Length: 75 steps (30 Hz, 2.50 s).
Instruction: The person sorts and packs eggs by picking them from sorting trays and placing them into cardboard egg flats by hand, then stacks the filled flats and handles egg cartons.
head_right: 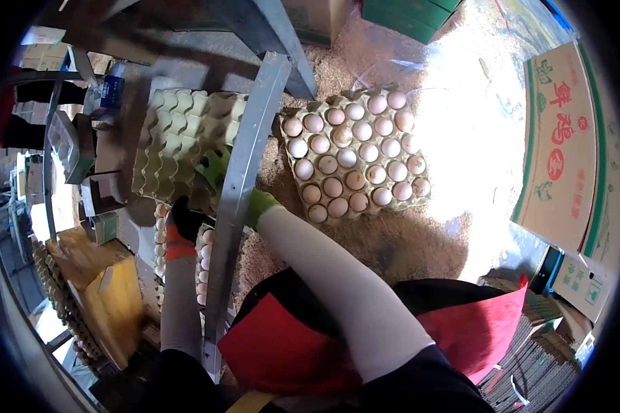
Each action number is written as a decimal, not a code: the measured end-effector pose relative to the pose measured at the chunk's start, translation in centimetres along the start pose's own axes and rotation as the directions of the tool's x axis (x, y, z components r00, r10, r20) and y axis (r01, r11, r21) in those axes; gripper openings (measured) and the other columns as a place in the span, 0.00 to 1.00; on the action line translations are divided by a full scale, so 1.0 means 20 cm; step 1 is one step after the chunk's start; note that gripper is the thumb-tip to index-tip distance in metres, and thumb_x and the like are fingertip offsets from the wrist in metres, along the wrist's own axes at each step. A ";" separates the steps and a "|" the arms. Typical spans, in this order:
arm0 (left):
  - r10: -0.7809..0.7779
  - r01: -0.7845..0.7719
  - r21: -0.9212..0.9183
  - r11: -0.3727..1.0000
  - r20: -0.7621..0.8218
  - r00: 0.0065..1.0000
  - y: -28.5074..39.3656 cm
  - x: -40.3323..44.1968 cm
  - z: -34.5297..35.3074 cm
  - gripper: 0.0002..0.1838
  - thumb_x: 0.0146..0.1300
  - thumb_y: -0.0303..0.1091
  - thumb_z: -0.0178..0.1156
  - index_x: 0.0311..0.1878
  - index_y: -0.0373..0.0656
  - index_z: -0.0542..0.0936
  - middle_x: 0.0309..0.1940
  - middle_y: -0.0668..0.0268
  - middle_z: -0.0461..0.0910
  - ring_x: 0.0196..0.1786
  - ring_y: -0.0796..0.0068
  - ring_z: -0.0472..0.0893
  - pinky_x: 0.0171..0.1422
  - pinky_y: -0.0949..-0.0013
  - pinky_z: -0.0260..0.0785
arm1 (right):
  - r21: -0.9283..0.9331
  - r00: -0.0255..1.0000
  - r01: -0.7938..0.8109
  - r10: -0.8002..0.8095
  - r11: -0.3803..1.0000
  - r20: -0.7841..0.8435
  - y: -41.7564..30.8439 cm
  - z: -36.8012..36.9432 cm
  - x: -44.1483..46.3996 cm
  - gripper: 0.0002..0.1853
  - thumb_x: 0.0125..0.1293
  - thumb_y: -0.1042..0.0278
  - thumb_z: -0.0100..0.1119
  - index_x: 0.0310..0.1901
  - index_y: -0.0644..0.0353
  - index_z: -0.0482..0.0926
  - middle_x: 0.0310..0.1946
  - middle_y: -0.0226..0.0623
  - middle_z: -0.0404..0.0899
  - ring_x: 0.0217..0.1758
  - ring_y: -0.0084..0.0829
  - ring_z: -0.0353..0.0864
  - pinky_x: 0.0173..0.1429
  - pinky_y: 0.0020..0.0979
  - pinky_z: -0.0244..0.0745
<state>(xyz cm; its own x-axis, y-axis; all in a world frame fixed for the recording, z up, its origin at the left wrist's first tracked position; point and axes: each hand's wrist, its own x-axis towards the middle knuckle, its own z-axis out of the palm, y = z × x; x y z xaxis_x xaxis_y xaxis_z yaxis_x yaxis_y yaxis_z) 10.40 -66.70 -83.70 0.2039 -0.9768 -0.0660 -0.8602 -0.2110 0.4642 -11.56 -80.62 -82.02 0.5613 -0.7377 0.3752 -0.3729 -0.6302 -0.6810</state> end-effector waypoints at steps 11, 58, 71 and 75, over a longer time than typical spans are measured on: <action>-0.197 0.207 -0.463 0.862 0.069 0.978 0.25 -0.27 -0.15 0.17 0.72 0.37 0.50 0.59 0.39 0.73 0.45 0.60 0.79 0.41 0.63 0.79 0.46 0.60 0.76 | 0.775 0.956 -0.200 0.293 0.600 0.021 -0.09 -0.28 -0.30 0.15 0.57 0.65 0.62 0.46 0.60 0.76 0.43 0.43 0.76 0.49 0.41 0.76 0.51 0.38 0.76; 0.163 -0.117 -0.649 0.752 0.011 0.987 1.60 -0.21 -0.36 0.11 0.68 0.28 0.55 0.50 0.34 0.79 0.45 0.57 0.81 0.47 0.70 0.82 0.50 0.68 0.75 | 0.559 0.510 -0.672 0.851 0.486 -0.127 0.86 -2.54 -1.38 0.23 0.75 0.62 0.46 0.66 0.66 0.69 0.65 0.42 0.70 0.66 0.32 0.72 0.69 0.33 0.67; 0.487 -0.400 -0.434 0.807 0.108 0.867 1.56 0.17 0.61 0.18 0.62 0.24 0.61 0.56 0.43 0.79 0.48 0.62 0.81 0.49 0.66 0.80 0.55 0.67 0.72 | 0.398 0.176 -0.835 0.870 0.380 -0.462 1.48 -2.58 -1.79 0.18 0.62 0.63 0.68 0.49 0.64 0.80 0.37 0.32 0.78 0.41 0.28 0.78 0.43 0.30 0.74; 0.580 -0.546 -0.205 0.812 0.180 0.795 1.75 0.38 0.65 0.15 0.60 0.35 0.60 0.51 0.47 0.81 0.47 0.59 0.80 0.49 0.54 0.78 0.55 0.55 0.71 | -0.111 0.255 -0.956 0.584 0.271 -0.770 1.39 -2.36 -1.60 0.40 0.53 0.53 0.72 0.62 0.66 0.67 0.51 0.50 0.74 0.53 0.45 0.76 0.58 0.43 0.71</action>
<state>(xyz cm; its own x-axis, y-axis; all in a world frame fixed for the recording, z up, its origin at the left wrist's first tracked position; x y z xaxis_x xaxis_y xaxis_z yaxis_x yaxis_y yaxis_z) -24.20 -81.96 -79.51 -0.4208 -0.9053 0.0575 -0.7141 0.3697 0.5945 -74.83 -86.08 -83.26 -0.6441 -0.7429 0.1820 -0.7196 0.5079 -0.4734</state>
